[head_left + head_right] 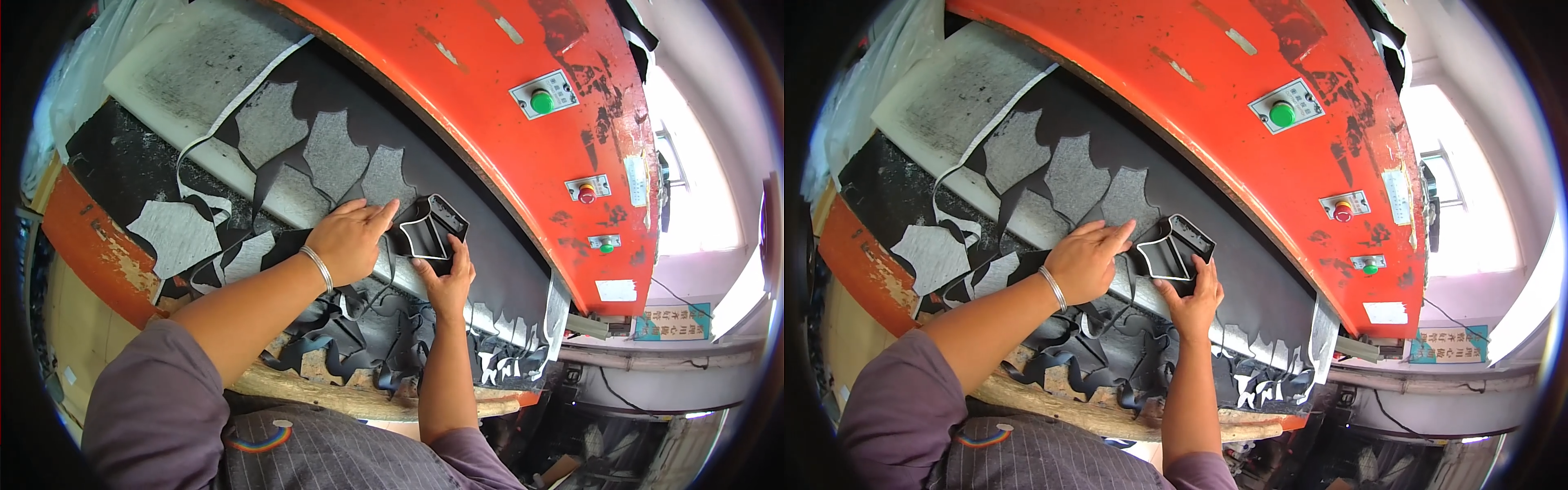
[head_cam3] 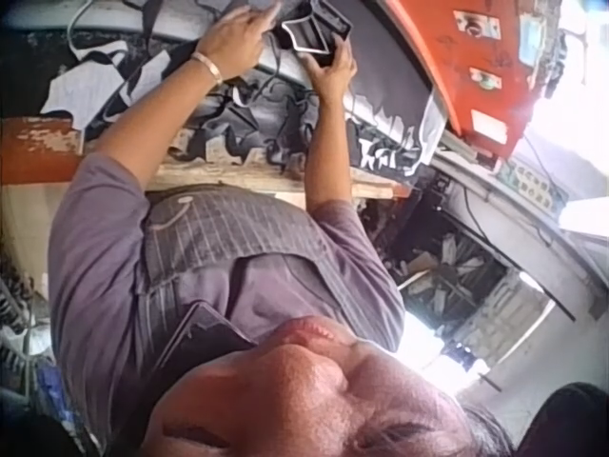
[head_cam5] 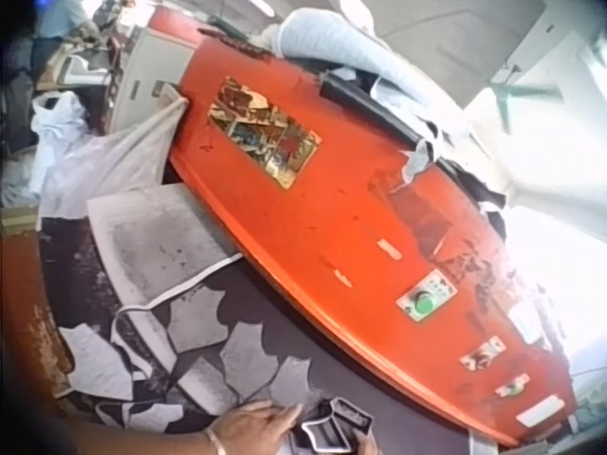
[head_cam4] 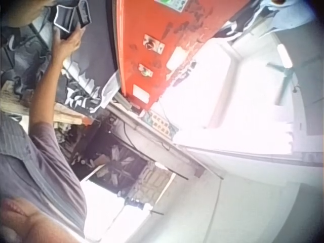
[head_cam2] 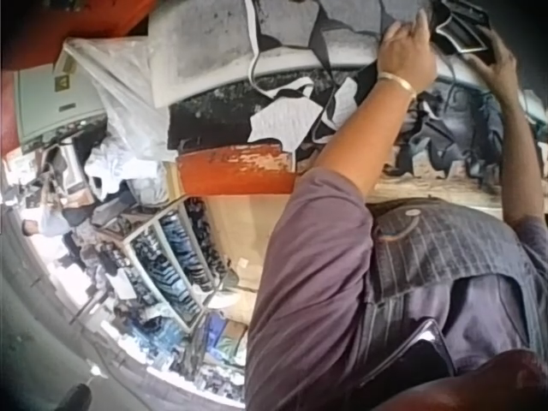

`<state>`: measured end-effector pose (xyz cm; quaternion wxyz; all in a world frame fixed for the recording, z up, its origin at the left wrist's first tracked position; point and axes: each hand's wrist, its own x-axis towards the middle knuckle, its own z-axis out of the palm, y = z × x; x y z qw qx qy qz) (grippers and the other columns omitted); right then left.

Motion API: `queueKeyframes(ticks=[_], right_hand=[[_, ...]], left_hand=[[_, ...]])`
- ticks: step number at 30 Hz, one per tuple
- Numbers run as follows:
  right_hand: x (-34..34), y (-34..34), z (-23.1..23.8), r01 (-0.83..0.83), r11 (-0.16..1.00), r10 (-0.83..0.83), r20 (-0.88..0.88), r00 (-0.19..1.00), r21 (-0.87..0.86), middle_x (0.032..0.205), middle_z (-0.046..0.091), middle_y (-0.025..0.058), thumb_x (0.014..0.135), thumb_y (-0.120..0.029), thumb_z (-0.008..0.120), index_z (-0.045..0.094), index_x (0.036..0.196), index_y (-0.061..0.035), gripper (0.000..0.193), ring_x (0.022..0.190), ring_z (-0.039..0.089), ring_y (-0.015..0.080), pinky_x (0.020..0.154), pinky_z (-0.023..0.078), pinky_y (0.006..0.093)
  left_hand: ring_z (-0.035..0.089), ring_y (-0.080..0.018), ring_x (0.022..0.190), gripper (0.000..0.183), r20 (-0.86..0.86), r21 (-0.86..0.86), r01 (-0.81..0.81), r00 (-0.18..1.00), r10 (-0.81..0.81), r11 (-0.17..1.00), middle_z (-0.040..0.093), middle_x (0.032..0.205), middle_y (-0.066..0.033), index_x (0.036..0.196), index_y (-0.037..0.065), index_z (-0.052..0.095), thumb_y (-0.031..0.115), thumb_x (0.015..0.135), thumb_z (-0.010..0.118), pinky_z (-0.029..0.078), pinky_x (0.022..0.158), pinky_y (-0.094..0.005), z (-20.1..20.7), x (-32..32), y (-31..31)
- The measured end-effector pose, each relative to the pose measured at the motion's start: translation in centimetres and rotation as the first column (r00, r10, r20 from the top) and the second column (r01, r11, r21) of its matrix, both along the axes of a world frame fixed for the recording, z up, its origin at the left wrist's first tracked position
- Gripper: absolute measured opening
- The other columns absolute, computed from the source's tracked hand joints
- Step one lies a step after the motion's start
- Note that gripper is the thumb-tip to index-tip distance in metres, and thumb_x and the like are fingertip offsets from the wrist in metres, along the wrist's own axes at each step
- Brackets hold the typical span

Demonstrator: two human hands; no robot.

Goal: Cutting leather shoe components using a die and a hydraulic press machine.

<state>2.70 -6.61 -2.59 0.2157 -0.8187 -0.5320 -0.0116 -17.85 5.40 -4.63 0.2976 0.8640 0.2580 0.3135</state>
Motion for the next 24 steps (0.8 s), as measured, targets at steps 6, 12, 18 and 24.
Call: queueKeyframes(ticks=[6, 12, 18, 24], right_hand=[[-0.3, -0.1, -0.3, 0.018, 0.999, -0.018, -0.011, 1.0, 0.036, 0.123, 0.057, 0.0187, 0.062, -0.046, 0.083, 0.055, 0.119, -0.0057, 0.076, 0.125, 0.046, 0.0349, 0.102, 0.028, 0.045], [-0.1, 0.9, 0.4, 0.015, 1.0, -0.015, -0.004, 1.0, 0.006, 0.118, 0.06, 0.0162, 0.062, -0.048, 0.082, 0.056, 0.119, -0.0068, 0.074, 0.128, 0.044, 0.0347, 0.103, 0.027, 0.0458], [0.8, 0.1, 1.0, -0.007, 1.0, 0.008, 0.046, 0.999, -0.006, 0.116, 0.062, 0.0131, 0.062, -0.051, 0.081, 0.056, 0.118, -0.0069, 0.075, 0.129, 0.042, 0.0336, 0.103, 0.027, 0.0467], [1.9, -1.4, 2.1, -0.032, 0.999, 0.031, 0.082, 0.996, 0.002, 0.119, 0.06, 0.0136, 0.064, -0.054, 0.079, 0.053, 0.125, -0.0076, 0.081, 0.128, 0.043, 0.0347, 0.102, 0.029, 0.0467]], left_hand=[[0.058, -0.0254, 0.111, 0.06, -0.028, 0.022, 0.005, 1.0, -0.004, 1.0, 0.063, 0.114, -0.0168, 0.137, -0.006, 0.037, 0.008, 0.08, 0.052, 0.035, 0.107, -0.0387, 0.0, -0.1, 0.0], [0.058, -0.0225, 0.11, 0.06, -0.023, 0.029, -0.03, 0.999, 0.031, 0.999, 0.067, 0.109, -0.0067, 0.135, -0.005, 0.038, 0.005, 0.078, 0.052, 0.037, 0.105, -0.0399, 0.5, 0.3, 0.5], [0.058, -0.0221, 0.11, 0.06, -0.032, 0.002, -0.025, 0.999, 0.025, 1.0, 0.068, 0.109, -0.0069, 0.134, -0.006, 0.039, 0.005, 0.077, 0.052, 0.038, 0.105, -0.0398, 1.6, 1.0, -0.2], [0.059, -0.0236, 0.108, 0.06, -0.052, 0.021, -0.047, 0.997, 0.048, 0.999, 0.069, 0.108, -0.0065, 0.134, -0.006, 0.039, 0.006, 0.077, 0.051, 0.038, 0.104, -0.0404, 2.8, 2.1, -1.6]])
